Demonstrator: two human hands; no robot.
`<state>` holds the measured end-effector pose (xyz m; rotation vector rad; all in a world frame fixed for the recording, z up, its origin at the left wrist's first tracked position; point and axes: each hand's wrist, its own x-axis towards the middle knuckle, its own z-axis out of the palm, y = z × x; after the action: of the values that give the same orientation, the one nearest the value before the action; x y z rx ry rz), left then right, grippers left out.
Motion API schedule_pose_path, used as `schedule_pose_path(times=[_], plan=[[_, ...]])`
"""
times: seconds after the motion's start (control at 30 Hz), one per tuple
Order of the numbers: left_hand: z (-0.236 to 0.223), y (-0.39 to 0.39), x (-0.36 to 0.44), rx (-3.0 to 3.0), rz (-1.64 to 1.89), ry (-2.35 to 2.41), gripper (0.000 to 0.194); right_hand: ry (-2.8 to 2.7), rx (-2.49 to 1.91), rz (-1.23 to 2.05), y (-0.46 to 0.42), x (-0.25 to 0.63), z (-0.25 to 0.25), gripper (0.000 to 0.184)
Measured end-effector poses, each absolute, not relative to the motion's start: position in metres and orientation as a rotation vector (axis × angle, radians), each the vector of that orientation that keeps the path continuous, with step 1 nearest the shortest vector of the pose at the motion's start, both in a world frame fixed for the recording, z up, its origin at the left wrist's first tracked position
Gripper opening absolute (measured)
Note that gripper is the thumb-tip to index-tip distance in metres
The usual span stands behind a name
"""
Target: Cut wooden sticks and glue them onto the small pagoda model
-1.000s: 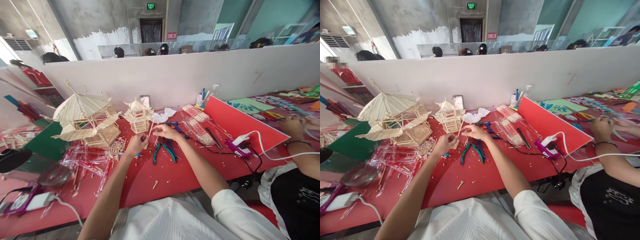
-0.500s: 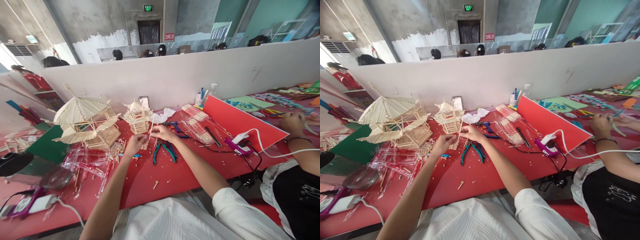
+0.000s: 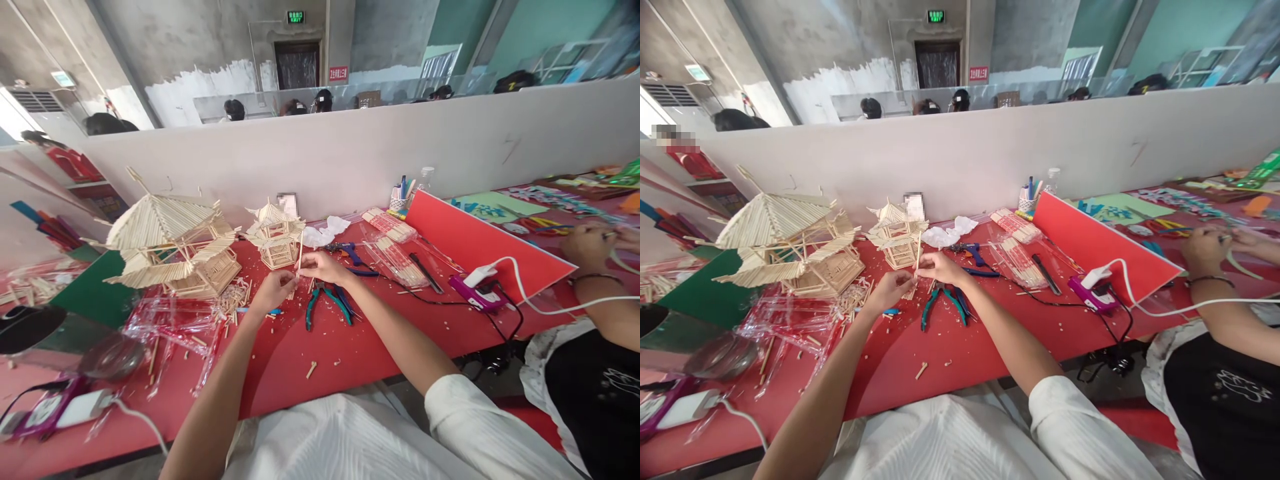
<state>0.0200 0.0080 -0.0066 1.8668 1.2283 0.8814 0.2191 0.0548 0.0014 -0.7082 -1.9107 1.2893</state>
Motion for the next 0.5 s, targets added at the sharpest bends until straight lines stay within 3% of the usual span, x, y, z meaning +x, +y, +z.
schedule_pose_path(times=[0.13,0.37,0.5], plan=[[-0.009,0.01,0.019,1.855,0.876,1.207,0.039,-1.885,-0.717,1.288,0.056,0.218,-0.001,0.026],[-0.001,0.008,0.018,1.437,1.012,1.117,0.055,-1.793,-0.763,1.272,0.059,0.222,-0.001,0.025],[0.003,0.004,0.021,1.381,1.002,1.103,0.053,-1.802,-0.724,1.244,0.056,0.22,0.002,0.026]])
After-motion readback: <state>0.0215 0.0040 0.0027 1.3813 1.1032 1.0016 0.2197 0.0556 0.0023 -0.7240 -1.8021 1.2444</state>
